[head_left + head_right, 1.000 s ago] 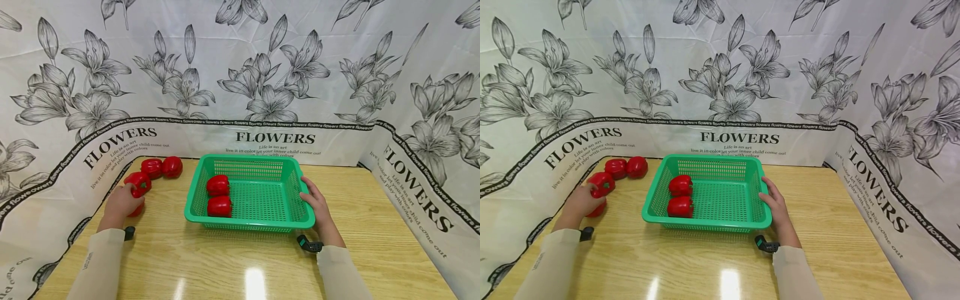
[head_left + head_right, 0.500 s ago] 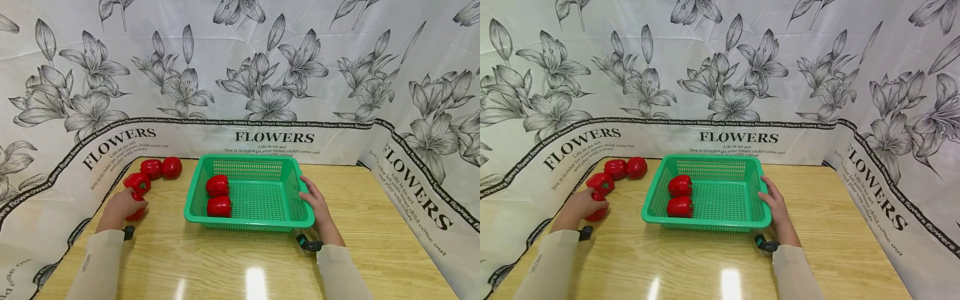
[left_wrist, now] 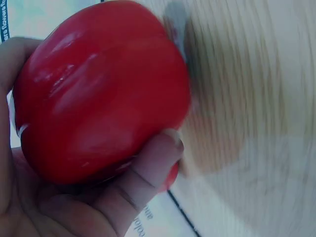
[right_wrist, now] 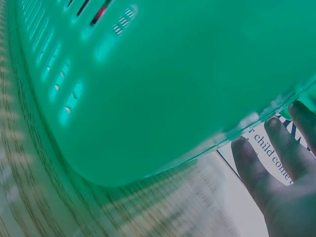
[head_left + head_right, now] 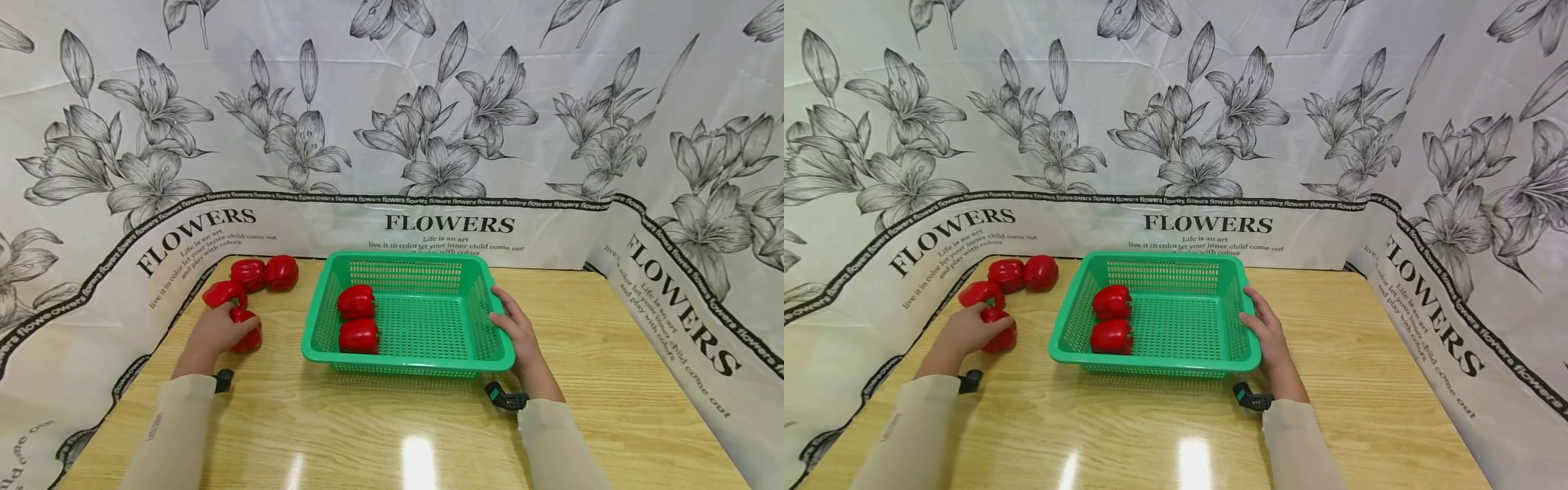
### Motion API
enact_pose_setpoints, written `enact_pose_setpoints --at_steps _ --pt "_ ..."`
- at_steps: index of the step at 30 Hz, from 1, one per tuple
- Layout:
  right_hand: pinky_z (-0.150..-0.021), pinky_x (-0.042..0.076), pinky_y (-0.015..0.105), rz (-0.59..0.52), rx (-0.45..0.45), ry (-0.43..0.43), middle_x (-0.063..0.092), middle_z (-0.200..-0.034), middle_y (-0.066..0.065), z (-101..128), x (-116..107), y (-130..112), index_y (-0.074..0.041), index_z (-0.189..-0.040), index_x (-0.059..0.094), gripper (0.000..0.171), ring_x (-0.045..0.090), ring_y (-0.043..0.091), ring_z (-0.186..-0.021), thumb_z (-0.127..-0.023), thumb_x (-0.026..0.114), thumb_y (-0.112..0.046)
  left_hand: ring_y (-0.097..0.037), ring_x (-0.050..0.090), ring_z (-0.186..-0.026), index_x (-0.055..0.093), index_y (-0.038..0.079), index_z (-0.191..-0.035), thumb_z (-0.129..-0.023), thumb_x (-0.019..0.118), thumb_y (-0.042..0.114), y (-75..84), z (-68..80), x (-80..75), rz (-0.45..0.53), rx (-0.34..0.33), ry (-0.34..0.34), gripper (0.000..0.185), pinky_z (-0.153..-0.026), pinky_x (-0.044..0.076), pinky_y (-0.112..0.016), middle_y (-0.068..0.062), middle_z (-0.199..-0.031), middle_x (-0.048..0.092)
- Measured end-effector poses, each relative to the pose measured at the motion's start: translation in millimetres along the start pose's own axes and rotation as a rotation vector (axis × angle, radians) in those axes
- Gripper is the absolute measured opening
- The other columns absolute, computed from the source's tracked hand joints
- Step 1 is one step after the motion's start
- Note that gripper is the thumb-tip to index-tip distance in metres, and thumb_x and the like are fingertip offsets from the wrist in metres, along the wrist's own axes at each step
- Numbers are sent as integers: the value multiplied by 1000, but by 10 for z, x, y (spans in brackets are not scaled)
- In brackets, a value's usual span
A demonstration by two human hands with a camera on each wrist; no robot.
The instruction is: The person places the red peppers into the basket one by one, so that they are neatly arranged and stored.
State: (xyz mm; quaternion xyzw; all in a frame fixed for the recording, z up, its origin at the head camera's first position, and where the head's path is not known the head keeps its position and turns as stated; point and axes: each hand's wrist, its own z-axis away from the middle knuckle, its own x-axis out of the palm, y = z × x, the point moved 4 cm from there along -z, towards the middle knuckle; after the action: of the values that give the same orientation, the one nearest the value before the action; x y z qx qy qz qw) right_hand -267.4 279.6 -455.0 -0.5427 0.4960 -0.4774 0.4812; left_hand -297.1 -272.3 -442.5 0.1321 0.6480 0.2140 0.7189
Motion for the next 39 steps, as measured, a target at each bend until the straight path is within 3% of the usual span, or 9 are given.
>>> enact_pose_setpoints --at_steps 3,9,17,26,32,39 --pt "-86 50 20 -6 7 -3 15 -162 9 6 1 2 -17 -154 22 58 42 10 -121 -102 46 -23 -44 51 -108 44 -7 -133 -90 51 57 33 -17 37 40 0 12 78 -94 47 -57 -31 -123 53" --pt "-86 51 21 -15 14 -12 14 -163 7 13 6 2 -18 -154 22 58 39 13 -124 -102 46 -24 -45 48 -114 32 -3 -143 -92 48 58 94 -35 109 120 -51 -35 81 -100 43 -58 -31 -133 47" --pt "-87 50 21 -16 14 -3 15 -163 7 15 5 -12 -18 -154 23 58 40 11 -123 -102 47 -24 -40 49 -112 34 8 -140 -88 61 45 219 -89 177 211 16 -77 70 -92 49 -50 -26 -131 48" --pt "-87 49 20 -2 16 -1 16 -163 7 16 12 -22 -18 -154 23 58 40 12 -123 -101 47 -24 -40 50 -114 32 10 -145 -85 64 43 229 -57 180 111 69 -141 76 -93 47 -54 -26 -133 51" --pt "-86 50 20 -1 4 -2 16 -162 8 3 -2 -21 -17 -154 22 59 43 10 -120 -102 47 -24 -41 50 -115 35 7 -145 -82 68 32 241 29 118 69 126 -188 75 -92 50 -53 -26 -133 51" --pt "-87 50 20 6 15 0 16 -163 6 13 1 -4 -18 -154 23 58 39 13 -125 -102 47 -24 -41 50 -114 36 4 -144 -81 68 29 281 112 29 58 149 -195 75 -89 52 -49 -27 -132 51"
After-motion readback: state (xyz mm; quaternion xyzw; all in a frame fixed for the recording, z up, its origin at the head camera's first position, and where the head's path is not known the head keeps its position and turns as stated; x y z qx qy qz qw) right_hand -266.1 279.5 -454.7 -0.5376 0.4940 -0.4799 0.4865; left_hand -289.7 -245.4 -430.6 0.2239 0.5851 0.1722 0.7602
